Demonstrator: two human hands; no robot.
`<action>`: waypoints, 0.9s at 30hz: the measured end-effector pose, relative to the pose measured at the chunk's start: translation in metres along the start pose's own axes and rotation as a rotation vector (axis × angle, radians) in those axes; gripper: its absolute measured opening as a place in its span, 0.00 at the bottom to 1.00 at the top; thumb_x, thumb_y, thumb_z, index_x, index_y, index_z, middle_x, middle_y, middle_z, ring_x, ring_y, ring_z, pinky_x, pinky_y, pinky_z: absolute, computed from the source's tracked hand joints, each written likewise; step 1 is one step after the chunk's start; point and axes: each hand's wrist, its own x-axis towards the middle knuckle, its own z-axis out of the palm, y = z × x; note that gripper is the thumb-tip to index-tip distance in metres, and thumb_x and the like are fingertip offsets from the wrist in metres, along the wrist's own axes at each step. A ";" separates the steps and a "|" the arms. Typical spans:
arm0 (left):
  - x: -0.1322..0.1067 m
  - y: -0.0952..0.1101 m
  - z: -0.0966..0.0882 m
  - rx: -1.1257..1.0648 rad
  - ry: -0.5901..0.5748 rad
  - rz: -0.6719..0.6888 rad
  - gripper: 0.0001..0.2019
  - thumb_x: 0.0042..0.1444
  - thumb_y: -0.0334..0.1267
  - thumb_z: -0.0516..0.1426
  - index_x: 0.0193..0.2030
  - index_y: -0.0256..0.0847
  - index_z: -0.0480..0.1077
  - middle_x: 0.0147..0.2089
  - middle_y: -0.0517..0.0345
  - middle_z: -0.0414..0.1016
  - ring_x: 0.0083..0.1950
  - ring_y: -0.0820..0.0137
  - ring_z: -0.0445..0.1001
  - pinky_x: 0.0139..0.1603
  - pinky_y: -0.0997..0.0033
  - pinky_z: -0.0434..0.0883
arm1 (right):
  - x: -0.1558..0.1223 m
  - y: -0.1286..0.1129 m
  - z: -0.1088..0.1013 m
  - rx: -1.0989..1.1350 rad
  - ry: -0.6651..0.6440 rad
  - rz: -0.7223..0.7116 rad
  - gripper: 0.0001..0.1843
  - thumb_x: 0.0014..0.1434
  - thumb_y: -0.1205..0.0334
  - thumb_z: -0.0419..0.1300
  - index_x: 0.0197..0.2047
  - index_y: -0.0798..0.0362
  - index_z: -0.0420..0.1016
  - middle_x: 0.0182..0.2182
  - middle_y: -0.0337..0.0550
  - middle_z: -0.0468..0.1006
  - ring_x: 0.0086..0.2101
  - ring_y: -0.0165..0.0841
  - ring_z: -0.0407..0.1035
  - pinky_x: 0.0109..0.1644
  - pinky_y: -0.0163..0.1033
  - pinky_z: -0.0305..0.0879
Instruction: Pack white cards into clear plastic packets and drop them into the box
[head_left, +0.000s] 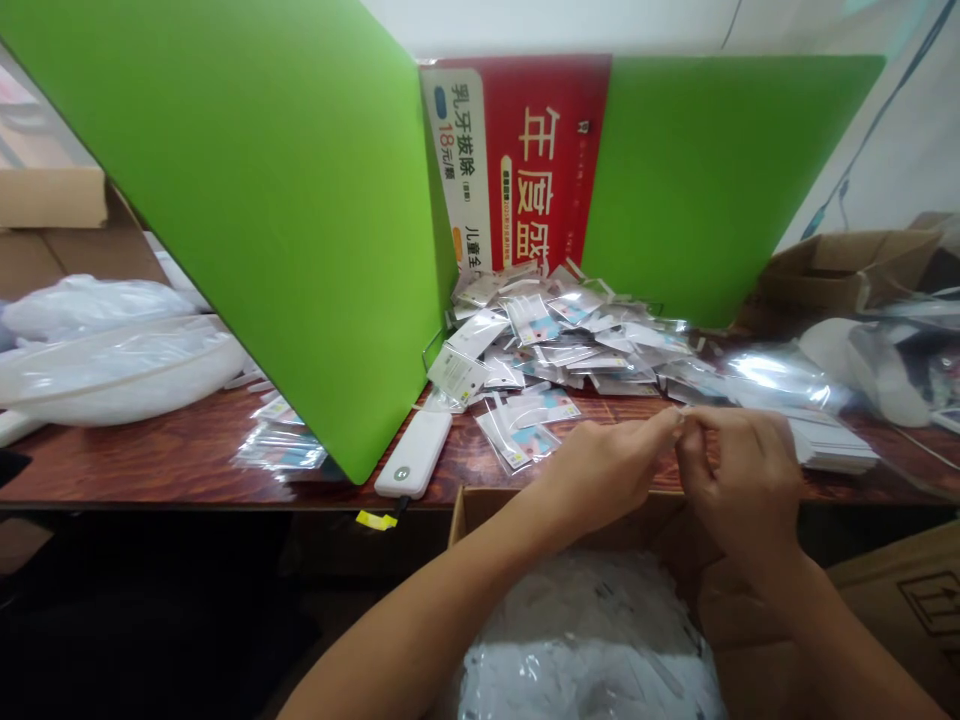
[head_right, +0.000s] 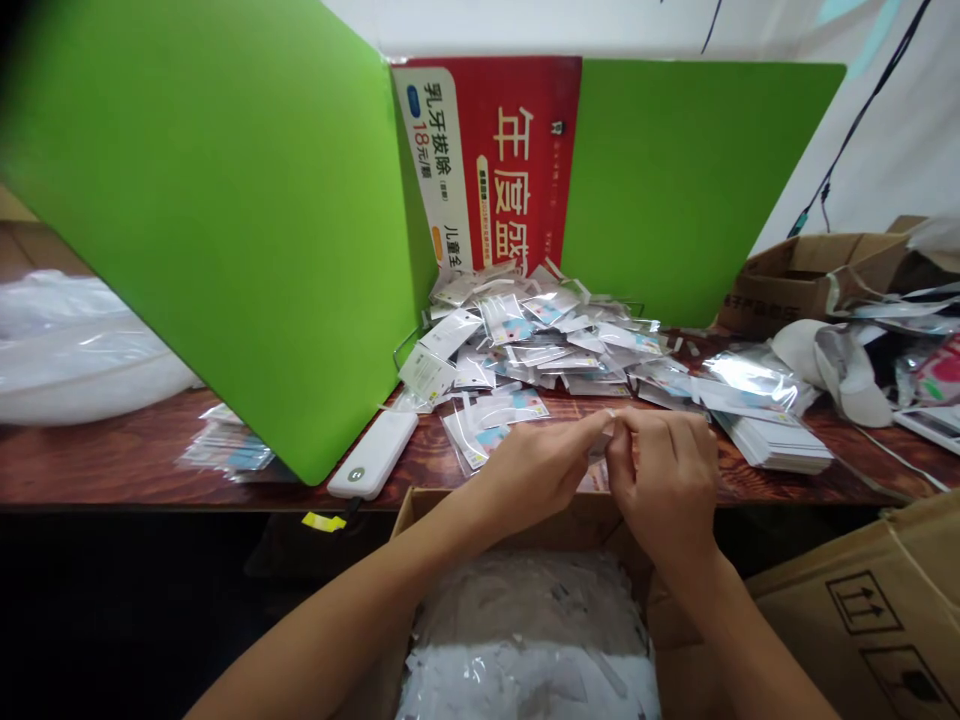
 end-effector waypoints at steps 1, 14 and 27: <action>0.001 0.000 0.000 0.005 -0.014 0.003 0.20 0.61 0.28 0.47 0.60 0.39 0.56 0.45 0.52 0.78 0.40 0.66 0.78 0.36 0.71 0.73 | -0.002 0.002 0.001 -0.001 -0.002 0.012 0.04 0.61 0.65 0.54 0.37 0.54 0.70 0.30 0.47 0.74 0.34 0.40 0.66 0.41 0.44 0.62; 0.000 -0.006 0.003 0.086 -0.063 -0.011 0.18 0.59 0.27 0.50 0.56 0.38 0.62 0.39 0.52 0.80 0.35 0.66 0.78 0.31 0.71 0.70 | -0.011 0.020 0.015 0.205 -0.042 0.581 0.08 0.58 0.59 0.52 0.30 0.52 0.67 0.25 0.43 0.69 0.28 0.38 0.64 0.35 0.45 0.62; 0.004 -0.049 -0.004 -0.555 0.313 -0.535 0.12 0.59 0.32 0.51 0.47 0.38 0.71 0.37 0.54 0.77 0.35 0.69 0.74 0.34 0.74 0.68 | -0.001 0.043 0.018 0.714 0.518 1.369 0.04 0.42 0.66 0.55 0.21 0.49 0.62 0.22 0.34 0.62 0.24 0.29 0.61 0.23 0.34 0.61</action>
